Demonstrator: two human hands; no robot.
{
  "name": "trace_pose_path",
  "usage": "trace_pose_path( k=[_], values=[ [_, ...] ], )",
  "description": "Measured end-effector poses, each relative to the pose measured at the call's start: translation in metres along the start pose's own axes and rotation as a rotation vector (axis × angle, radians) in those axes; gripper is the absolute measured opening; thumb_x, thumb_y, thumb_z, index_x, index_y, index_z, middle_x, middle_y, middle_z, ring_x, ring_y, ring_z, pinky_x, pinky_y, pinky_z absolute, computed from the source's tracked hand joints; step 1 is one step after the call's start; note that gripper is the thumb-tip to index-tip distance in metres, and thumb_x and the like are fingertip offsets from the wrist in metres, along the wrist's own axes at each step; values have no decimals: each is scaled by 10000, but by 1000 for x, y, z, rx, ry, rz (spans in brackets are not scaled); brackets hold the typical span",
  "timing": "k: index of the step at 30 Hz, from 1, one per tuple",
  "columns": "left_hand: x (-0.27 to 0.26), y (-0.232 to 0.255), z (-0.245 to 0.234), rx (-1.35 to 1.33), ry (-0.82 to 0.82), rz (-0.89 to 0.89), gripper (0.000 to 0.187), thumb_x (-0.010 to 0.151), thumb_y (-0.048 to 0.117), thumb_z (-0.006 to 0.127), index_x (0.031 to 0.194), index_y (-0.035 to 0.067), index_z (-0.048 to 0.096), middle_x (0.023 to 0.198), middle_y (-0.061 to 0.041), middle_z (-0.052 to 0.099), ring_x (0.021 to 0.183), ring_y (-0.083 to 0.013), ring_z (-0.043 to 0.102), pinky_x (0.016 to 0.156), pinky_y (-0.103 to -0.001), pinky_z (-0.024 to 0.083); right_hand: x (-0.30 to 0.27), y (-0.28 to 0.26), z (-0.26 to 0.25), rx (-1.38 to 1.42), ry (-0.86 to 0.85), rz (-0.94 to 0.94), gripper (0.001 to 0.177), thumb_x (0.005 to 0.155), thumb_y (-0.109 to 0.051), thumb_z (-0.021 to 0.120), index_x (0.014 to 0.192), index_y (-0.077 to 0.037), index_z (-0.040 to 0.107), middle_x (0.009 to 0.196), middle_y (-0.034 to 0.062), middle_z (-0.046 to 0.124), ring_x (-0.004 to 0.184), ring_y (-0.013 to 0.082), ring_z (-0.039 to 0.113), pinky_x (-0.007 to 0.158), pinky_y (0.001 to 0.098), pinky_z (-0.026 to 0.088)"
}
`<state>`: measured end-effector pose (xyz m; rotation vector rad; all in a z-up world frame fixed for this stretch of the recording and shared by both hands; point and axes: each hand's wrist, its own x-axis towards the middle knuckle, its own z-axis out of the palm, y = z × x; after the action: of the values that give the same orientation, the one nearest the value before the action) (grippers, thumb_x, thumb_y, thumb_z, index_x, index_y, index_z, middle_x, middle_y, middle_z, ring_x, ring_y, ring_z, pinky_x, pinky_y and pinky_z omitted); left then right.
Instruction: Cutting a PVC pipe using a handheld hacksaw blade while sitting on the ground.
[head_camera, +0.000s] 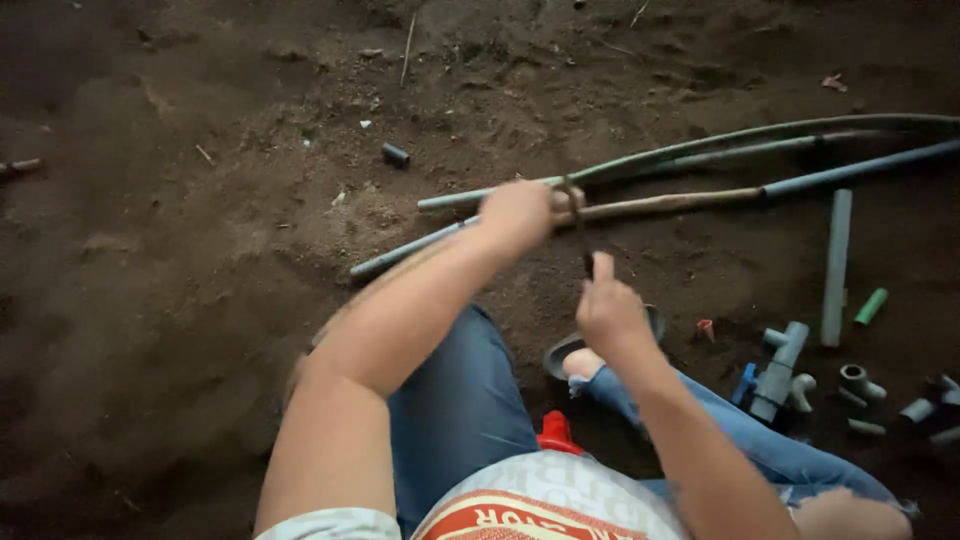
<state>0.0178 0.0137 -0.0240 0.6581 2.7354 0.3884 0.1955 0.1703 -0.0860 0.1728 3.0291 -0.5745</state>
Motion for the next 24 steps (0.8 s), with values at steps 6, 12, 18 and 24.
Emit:
trace_pose_path(
  k=[6, 12, 18, 24],
  values=[
    [12, -21, -18, -88, -29, -65, 275, 930, 231, 715, 1113, 56, 824, 968, -211, 811, 1024, -426, 793, 876, -577, 632, -10, -5, -1, -47, -32, -64, 514, 1076, -186, 443, 1539, 31, 392, 675, 221, 676, 618, 453, 740, 508, 578, 563],
    [-23, 12, -52, -216, -121, -102, 230, 988, 167, 674, 1090, 30, 827, 1038, -229, 809, 1106, -426, 777, 956, -562, 613, -3, 2, -3, 63, -92, -41, 482, 1089, -150, 431, 1520, 64, 412, 647, 229, 638, 554, 445, 692, 408, 529, 524],
    [19, -44, -4, -142, -22, -87, 267, 961, 249, 720, 1064, 26, 824, 979, -229, 803, 1031, -444, 785, 911, -578, 622, -18, 8, 25, -341, 182, -401, 512, 1018, -87, 513, 1465, 160, 469, 675, 246, 617, 489, 400, 654, 399, 528, 501],
    [20, -40, -9, -80, 104, -97, 202, 919, 205, 712, 944, 49, 838, 844, -197, 791, 905, -422, 805, 824, -548, 648, -7, -7, -13, -29, -105, -69, 461, 1074, -166, 432, 1487, 38, 428, 717, 257, 677, 647, 452, 745, 515, 536, 595]
  ],
)
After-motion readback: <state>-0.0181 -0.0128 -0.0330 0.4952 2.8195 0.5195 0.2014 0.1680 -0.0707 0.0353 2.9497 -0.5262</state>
